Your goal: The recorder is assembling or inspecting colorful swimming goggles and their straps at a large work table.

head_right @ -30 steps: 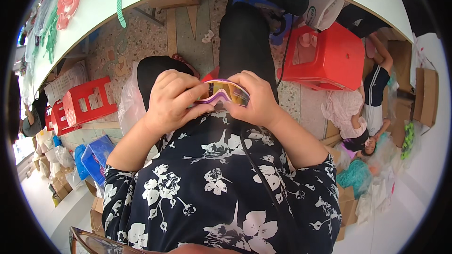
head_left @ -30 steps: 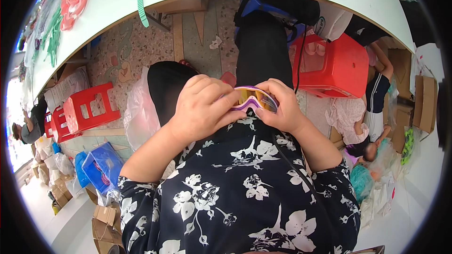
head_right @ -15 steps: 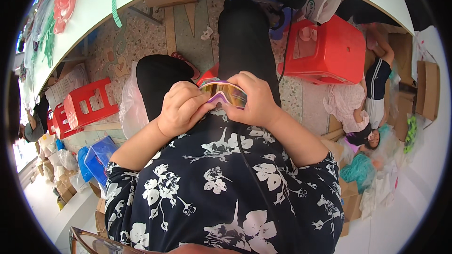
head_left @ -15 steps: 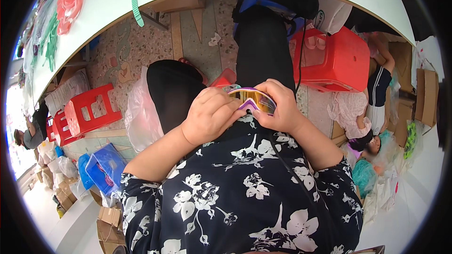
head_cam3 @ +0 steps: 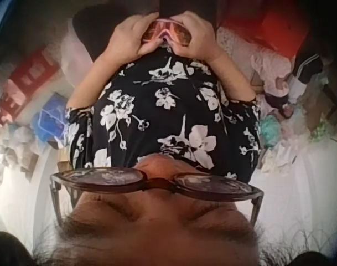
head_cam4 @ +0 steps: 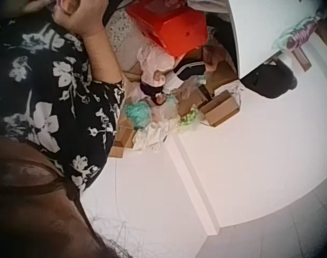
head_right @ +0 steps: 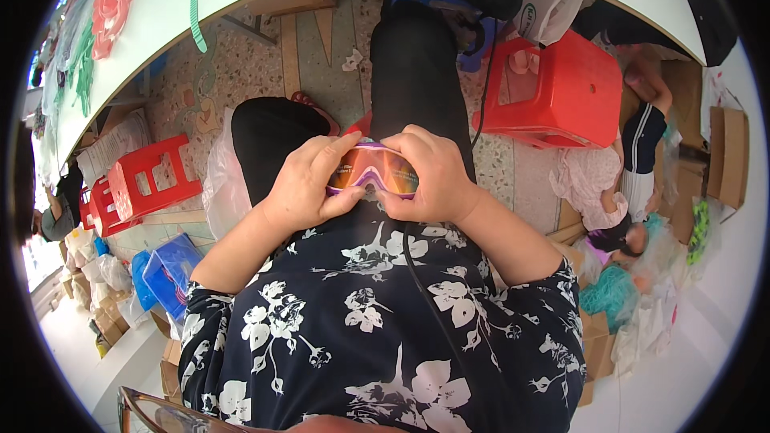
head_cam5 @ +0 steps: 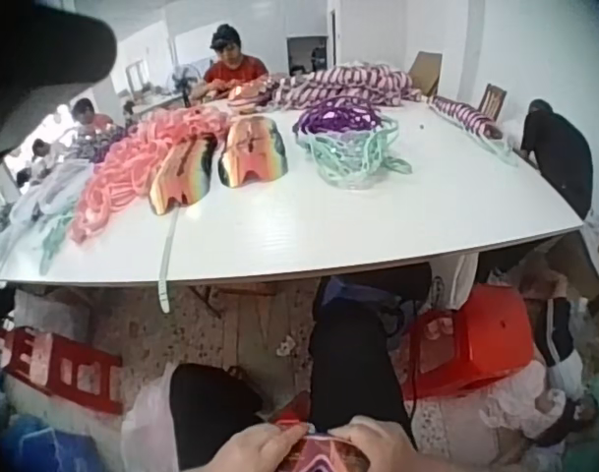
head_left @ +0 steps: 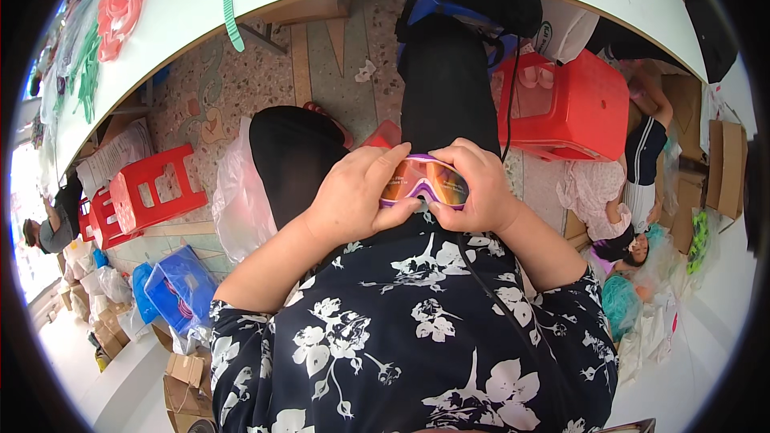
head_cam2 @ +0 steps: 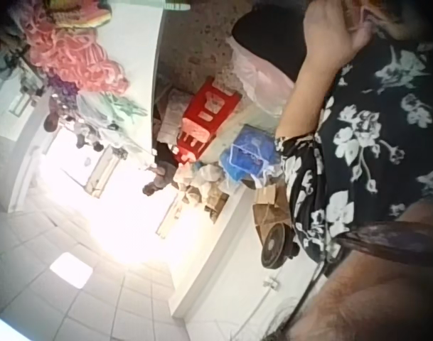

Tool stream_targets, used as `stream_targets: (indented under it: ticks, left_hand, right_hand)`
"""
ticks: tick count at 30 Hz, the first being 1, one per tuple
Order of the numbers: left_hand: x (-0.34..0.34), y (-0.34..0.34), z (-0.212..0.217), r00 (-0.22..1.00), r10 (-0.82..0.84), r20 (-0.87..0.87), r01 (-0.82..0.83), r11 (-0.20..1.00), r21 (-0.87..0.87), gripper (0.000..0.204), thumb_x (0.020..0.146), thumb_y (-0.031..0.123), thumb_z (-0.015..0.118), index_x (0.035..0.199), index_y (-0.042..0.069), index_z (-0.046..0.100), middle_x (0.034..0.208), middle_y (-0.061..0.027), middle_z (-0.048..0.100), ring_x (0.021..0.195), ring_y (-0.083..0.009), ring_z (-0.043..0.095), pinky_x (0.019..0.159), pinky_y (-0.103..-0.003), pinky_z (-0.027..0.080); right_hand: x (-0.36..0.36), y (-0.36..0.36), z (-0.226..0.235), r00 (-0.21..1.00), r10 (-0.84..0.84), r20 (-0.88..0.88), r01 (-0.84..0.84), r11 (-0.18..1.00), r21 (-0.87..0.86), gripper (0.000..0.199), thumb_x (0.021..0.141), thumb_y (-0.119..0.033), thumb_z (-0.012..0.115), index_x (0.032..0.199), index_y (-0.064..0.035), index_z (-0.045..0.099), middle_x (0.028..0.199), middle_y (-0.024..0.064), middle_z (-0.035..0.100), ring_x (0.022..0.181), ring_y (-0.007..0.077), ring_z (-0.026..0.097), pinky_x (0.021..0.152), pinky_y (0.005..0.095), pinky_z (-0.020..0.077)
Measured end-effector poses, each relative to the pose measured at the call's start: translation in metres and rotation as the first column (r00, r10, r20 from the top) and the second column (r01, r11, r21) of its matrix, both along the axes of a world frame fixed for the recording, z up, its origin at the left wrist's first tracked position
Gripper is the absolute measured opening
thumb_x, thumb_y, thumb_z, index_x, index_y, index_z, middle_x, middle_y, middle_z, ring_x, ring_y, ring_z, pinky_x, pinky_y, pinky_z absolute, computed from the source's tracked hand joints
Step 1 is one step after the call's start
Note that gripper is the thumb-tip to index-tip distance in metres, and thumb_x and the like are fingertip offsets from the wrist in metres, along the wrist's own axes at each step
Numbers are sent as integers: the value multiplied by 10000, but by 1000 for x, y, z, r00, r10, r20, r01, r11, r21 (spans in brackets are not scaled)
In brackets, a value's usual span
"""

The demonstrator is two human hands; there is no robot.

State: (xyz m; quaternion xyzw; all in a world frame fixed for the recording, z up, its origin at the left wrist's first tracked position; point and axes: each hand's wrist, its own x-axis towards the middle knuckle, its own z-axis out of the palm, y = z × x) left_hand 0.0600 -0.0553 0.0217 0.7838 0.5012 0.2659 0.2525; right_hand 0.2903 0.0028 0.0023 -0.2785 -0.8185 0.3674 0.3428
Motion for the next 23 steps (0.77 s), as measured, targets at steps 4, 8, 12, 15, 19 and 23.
stream_targets:
  ticks: [4, 8, 12, 15, 19, 23]
  left_hand:
    - [14, 1, -2, 999, 42, -10, -40, 990, 135, 559, 795, 301, 751, 1233, 5, 569, 949, -153, 628, 814, -315, 626, 742, -412, 529]
    - [17, 5, -6, 999, 43, -13, -42, 996, 82, 453, 806, 271, 736, 1155, 31, 576, 887, -118, 620, 732, -286, 622, 664, -389, 522]
    - [18, 10, -10, 999, 44, 11, -44, 999, 20, 400, 815, 245, 722, 1121, 39, 569, 818, -96, 615, 657, -272, 614, 597, -372, 509]
    - [20, 16, -15, 998, 65, -1, -65, 996, 62, 359, 809, 280, 741, 1036, 38, 603, 790, -92, 609, 645, -260, 636, 561, -368, 514]
    - [21, 20, -22, 998, 61, -13, -61, 998, -24, 361, 826, 274, 728, 1055, 39, 577, 805, -97, 620, 637, -273, 642, 559, -370, 519]
    - [23, 26, -33, 997, 78, 28, -73, 986, -151, 372, 832, 284, 727, 1078, 55, 566, 811, -92, 632, 650, -283, 654, 569, -378, 530]
  right_hand:
    - [3, -1, -1, 999, 29, 44, -26, 997, -68, 543, 602, -174, 761, 1082, 19, 596, 842, 139, 595, 715, 291, 597, 633, 358, 493]
    - [4, 7, -3, 993, 109, 47, -98, 977, -189, 542, 614, -182, 764, 1100, -4, 601, 868, 126, 593, 756, 289, 604, 667, 355, 497]
    - [3, 22, -6, 973, 226, 50, -195, 918, -344, 526, 627, -184, 760, 1105, -31, 604, 883, 110, 597, 788, 280, 621, 692, 347, 500]
    - [0, 27, -15, 969, 244, 36, -214, 906, -365, 509, 629, -181, 757, 1094, -38, 604, 880, 105, 599, 789, 280, 629, 696, 343, 501]
    - [-2, 30, -27, 974, 228, 5, -211, 909, -359, 496, 628, -175, 753, 1081, -41, 602, 882, 106, 602, 773, 291, 629, 691, 344, 502]
    - [-2, 29, -40, 986, 167, -9, -162, 936, -313, 498, 623, -162, 739, 1088, -50, 599, 883, 103, 605, 766, 289, 629, 677, 337, 497]
